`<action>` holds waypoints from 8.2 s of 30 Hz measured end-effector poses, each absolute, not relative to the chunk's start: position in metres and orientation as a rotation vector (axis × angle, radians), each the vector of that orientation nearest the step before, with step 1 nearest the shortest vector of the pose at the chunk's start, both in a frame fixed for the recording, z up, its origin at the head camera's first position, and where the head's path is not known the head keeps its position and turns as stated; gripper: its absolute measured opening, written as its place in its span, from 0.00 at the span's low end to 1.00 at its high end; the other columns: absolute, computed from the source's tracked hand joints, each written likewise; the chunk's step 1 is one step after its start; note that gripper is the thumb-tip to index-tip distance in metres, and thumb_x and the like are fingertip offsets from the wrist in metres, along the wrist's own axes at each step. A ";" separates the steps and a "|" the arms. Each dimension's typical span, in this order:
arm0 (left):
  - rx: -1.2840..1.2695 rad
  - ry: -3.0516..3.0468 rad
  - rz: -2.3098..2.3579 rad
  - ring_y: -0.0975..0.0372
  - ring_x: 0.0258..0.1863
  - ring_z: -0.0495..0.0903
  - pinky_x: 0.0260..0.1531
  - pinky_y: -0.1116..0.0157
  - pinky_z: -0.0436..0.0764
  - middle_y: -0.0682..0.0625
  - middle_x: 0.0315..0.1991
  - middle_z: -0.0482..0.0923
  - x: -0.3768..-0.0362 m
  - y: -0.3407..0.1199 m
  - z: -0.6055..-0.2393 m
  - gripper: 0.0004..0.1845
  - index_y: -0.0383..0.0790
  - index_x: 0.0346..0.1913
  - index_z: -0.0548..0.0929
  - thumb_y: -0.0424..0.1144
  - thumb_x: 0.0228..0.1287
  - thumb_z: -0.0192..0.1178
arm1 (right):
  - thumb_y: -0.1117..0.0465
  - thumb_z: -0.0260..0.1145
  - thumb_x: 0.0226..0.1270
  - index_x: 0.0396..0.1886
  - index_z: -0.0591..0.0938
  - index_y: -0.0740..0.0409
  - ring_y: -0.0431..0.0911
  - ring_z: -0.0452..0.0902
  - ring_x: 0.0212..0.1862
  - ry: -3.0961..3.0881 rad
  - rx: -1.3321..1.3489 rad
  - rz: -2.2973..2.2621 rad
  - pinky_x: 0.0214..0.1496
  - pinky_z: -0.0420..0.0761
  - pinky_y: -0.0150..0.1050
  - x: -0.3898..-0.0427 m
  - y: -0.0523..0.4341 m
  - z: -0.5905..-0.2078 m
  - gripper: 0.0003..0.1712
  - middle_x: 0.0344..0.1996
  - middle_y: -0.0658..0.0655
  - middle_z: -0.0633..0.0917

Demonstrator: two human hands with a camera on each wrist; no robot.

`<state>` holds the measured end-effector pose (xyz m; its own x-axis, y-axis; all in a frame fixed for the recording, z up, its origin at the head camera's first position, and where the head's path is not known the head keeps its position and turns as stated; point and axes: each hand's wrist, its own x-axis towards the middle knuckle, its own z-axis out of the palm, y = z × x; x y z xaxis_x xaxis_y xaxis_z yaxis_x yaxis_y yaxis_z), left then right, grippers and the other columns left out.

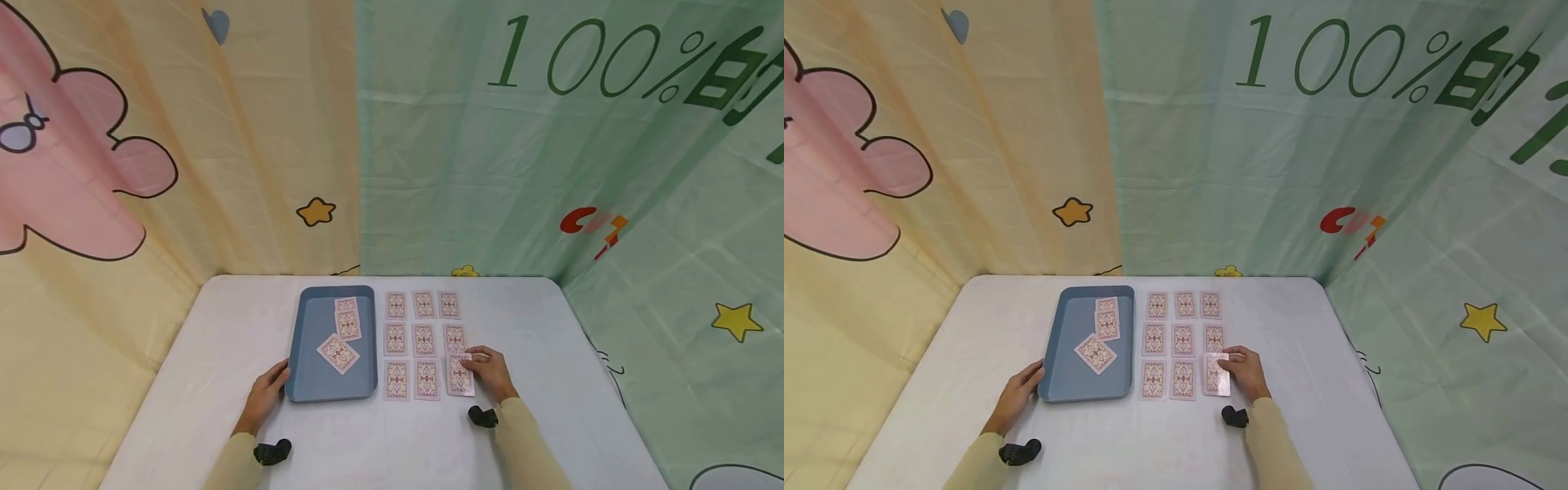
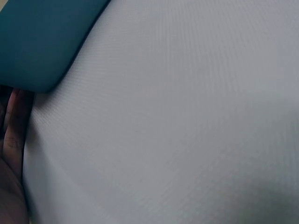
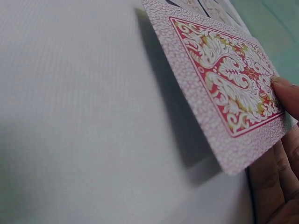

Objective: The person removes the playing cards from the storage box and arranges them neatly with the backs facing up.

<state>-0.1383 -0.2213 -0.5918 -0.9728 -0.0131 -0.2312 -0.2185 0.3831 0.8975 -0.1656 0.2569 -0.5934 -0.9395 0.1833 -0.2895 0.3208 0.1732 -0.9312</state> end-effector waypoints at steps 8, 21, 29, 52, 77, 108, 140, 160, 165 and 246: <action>-0.217 2.451 1.605 0.41 0.71 0.54 0.69 0.46 0.57 0.30 0.70 0.58 -0.138 -0.222 -0.592 0.28 0.27 0.70 0.61 0.43 0.77 0.46 | 0.69 0.75 0.51 0.42 0.81 0.70 0.40 0.75 0.27 2.397 0.439 -1.815 0.32 0.75 0.29 -0.163 0.261 -0.597 0.18 0.21 0.52 0.84; -0.225 2.447 1.607 0.41 0.71 0.54 0.68 0.45 0.57 0.30 0.70 0.58 -0.139 -0.221 -0.593 0.29 0.26 0.70 0.61 0.44 0.77 0.46 | 0.67 0.78 0.47 0.36 0.83 0.69 0.42 0.73 0.25 2.721 0.236 -1.462 0.25 0.74 0.31 -0.160 0.258 -0.598 0.16 0.23 0.54 0.79; -0.221 2.431 1.629 0.40 0.71 0.53 0.68 0.45 0.57 0.29 0.70 0.57 -0.139 -0.219 -0.590 0.28 0.25 0.70 0.61 0.41 0.77 0.46 | 0.65 0.79 0.46 0.33 0.84 0.67 0.41 0.68 0.25 2.860 0.166 -1.308 0.27 0.70 0.32 -0.156 0.255 -0.595 0.15 0.20 0.51 0.76; -0.228 2.427 1.639 0.42 0.71 0.54 0.69 0.46 0.57 0.31 0.70 0.58 -0.140 -0.222 -0.595 0.29 0.28 0.70 0.62 0.45 0.76 0.47 | 0.65 0.78 0.49 0.36 0.85 0.66 0.41 0.73 0.28 2.801 0.051 -1.513 0.30 0.76 0.31 -0.176 0.204 -0.570 0.15 0.25 0.51 0.80; -0.219 2.442 1.678 0.41 0.70 0.56 0.68 0.45 0.58 0.30 0.68 0.61 -0.138 -0.221 -0.595 0.29 0.26 0.69 0.63 0.44 0.75 0.49 | 0.69 0.76 0.51 0.48 0.82 0.68 0.43 0.79 0.34 2.479 -0.529 -1.476 0.33 0.79 0.31 -0.228 0.062 -0.543 0.22 0.43 0.63 0.84; -0.237 2.413 1.696 0.42 0.70 0.58 0.68 0.46 0.59 0.32 0.68 0.62 -0.142 -0.218 -0.596 0.27 0.27 0.69 0.65 0.41 0.75 0.50 | 0.68 0.83 0.36 0.54 0.82 0.61 0.47 0.75 0.53 2.561 -0.609 -1.021 0.60 0.74 0.35 -0.258 -0.002 -0.573 0.38 0.51 0.57 0.79; -0.231 2.458 1.692 0.42 0.69 0.60 0.67 0.46 0.60 0.31 0.67 0.64 -0.139 -0.219 -0.592 0.26 0.25 0.67 0.65 0.39 0.75 0.50 | 0.69 0.81 0.40 0.33 0.85 0.61 0.38 0.66 0.29 2.506 -0.547 -1.124 0.30 0.71 0.29 -0.251 -0.003 -0.576 0.18 0.26 0.48 0.74; -0.233 2.435 1.678 0.42 0.70 0.57 0.68 0.45 0.58 0.31 0.68 0.61 -0.139 -0.220 -0.594 0.27 0.26 0.69 0.64 0.40 0.75 0.49 | 0.66 0.74 0.55 0.34 0.86 0.59 0.38 0.68 0.26 2.516 -0.529 -1.376 0.28 0.71 0.31 -0.246 0.008 -0.575 0.06 0.22 0.49 0.75; -0.242 2.431 1.681 0.42 0.70 0.58 0.68 0.45 0.59 0.31 0.68 0.62 -0.140 -0.220 -0.596 0.27 0.26 0.69 0.64 0.40 0.75 0.49 | 0.66 0.70 0.60 0.34 0.87 0.60 0.39 0.70 0.28 2.499 -0.459 -1.422 0.31 0.74 0.32 -0.240 0.011 -0.567 0.03 0.25 0.49 0.77; -0.289 2.401 1.645 0.42 0.70 0.57 0.67 0.46 0.61 0.31 0.69 0.60 -0.141 -0.219 -0.594 0.29 0.27 0.70 0.62 0.44 0.76 0.49 | 0.65 0.65 0.67 0.59 0.79 0.65 0.39 0.76 0.41 2.346 0.591 -2.034 0.42 0.76 0.28 -0.290 0.263 -0.564 0.21 0.42 0.56 0.83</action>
<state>-0.1412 -0.2192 -0.5936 -0.9573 -0.0392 -0.2864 -0.2812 0.3557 0.8913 -0.2898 0.2635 -0.5645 -0.9298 0.2899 -0.2268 0.2656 0.1018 -0.9587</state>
